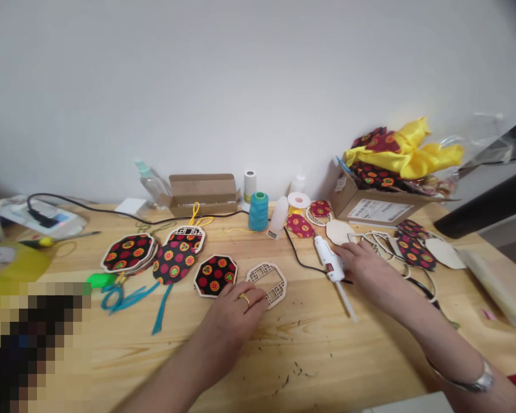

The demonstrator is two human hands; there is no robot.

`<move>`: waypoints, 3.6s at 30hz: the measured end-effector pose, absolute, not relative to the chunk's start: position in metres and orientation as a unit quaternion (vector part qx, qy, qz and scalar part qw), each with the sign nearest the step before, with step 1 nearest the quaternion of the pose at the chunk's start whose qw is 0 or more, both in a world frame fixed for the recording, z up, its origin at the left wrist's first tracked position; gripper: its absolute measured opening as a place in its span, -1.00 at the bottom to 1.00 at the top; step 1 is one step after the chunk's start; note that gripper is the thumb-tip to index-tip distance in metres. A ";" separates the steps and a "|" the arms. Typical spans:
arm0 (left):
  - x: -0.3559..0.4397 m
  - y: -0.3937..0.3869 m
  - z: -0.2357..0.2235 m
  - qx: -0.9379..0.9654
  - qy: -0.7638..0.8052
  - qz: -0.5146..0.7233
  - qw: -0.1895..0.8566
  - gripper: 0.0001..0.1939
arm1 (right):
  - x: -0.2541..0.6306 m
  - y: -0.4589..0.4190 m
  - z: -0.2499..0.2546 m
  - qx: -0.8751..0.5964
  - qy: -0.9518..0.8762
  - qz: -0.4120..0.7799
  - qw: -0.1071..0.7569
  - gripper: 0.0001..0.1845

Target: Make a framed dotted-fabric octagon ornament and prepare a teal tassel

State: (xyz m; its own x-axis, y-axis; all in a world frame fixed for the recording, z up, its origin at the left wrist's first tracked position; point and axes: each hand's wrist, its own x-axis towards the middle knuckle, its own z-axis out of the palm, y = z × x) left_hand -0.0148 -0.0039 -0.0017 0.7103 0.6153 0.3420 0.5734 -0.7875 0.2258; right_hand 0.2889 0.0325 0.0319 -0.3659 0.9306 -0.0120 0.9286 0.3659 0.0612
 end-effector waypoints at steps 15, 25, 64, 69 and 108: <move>-0.016 0.005 -0.007 0.913 0.314 0.262 -0.020 -0.70 | 0.340 0.057 0.042 0.535 0.841 0.080 0.017 -0.60; -0.014 0.004 -0.003 0.901 0.328 0.284 -0.024 -0.70 | 0.255 0.072 0.079 0.577 0.775 -0.088 -0.243 -0.70; -0.013 0.000 -0.006 0.893 0.332 0.303 0.004 -0.80 | 0.178 0.185 0.082 0.632 0.725 -0.076 -0.261 -0.80; -0.012 -0.001 -0.004 0.890 0.345 0.298 0.018 -0.80 | 0.175 0.185 0.072 0.635 0.732 -0.067 -0.237 -0.75; 0.000 0.008 0.014 0.924 0.378 0.046 -0.041 -0.86 | 0.216 0.033 0.122 0.526 0.784 -0.079 -0.319 -0.53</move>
State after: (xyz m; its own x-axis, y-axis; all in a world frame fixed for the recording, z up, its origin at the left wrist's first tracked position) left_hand -0.0003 0.0080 0.0140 0.7103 0.6942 0.1165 0.7018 -0.7112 -0.0408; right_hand 0.2161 0.0331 0.1215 -0.2431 0.8758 0.4170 0.7744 0.4342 -0.4603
